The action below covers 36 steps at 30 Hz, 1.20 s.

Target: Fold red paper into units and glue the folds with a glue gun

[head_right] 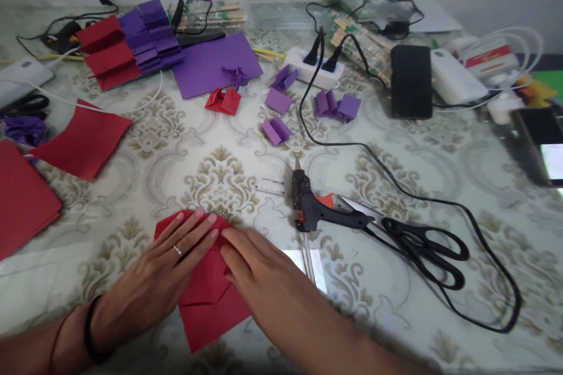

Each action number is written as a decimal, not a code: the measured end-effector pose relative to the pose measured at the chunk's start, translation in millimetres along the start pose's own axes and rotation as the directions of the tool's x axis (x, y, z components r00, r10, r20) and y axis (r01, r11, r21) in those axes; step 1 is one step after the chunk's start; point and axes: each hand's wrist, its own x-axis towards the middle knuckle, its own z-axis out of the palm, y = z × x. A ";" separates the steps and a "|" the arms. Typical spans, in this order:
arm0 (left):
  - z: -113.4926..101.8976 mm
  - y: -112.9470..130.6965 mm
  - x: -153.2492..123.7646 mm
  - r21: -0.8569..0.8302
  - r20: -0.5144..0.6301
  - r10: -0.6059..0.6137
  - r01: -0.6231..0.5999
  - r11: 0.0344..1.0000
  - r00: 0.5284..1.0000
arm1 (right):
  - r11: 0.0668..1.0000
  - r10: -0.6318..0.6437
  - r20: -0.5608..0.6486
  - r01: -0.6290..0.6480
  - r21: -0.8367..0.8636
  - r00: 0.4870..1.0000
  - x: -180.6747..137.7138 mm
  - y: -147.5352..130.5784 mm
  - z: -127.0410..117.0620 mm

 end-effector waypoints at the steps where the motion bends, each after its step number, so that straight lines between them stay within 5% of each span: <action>1: -0.1 -0.1 0.1 -0.006 0.007 0.001 -0.001 1.000 1.000 | 1.000 0.015 0.004 -0.015 -0.009 1.000 3.1 -0.3 -0.9; 6: 0.3 0.9 1.1 -0.025 0.028 -0.018 0.019 1.000 0.999 | 0.985 -0.087 0.037 0.092 -0.148 0.996 11.8 -1.8 -0.9; 12: 0.4 1.3 0.0 -0.045 0.024 -0.018 0.019 0.999 1.000 | 0.972 -0.047 0.066 0.061 -0.226 0.997 3.8 1.2 2.6; 20: -1.8 2.3 5.1 -0.061 -0.037 -0.033 0.031 0.998 0.999 | 0.988 -0.074 0.056 0.081 -0.128 0.996 -3.3 8.0 -22.5; 25: -3.2 6.2 7.8 -0.037 -0.015 -0.047 0.046 0.998 0.999 | 0.981 -0.152 0.084 0.161 -0.110 0.985 -9.5 5.1 -18.3; 36: -3.0 0.6 1.0 0.067 0.042 0.009 -0.012 0.998 0.999 | 0.986 -0.105 0.082 0.114 -0.117 0.991 -2.0 5.7 -19.8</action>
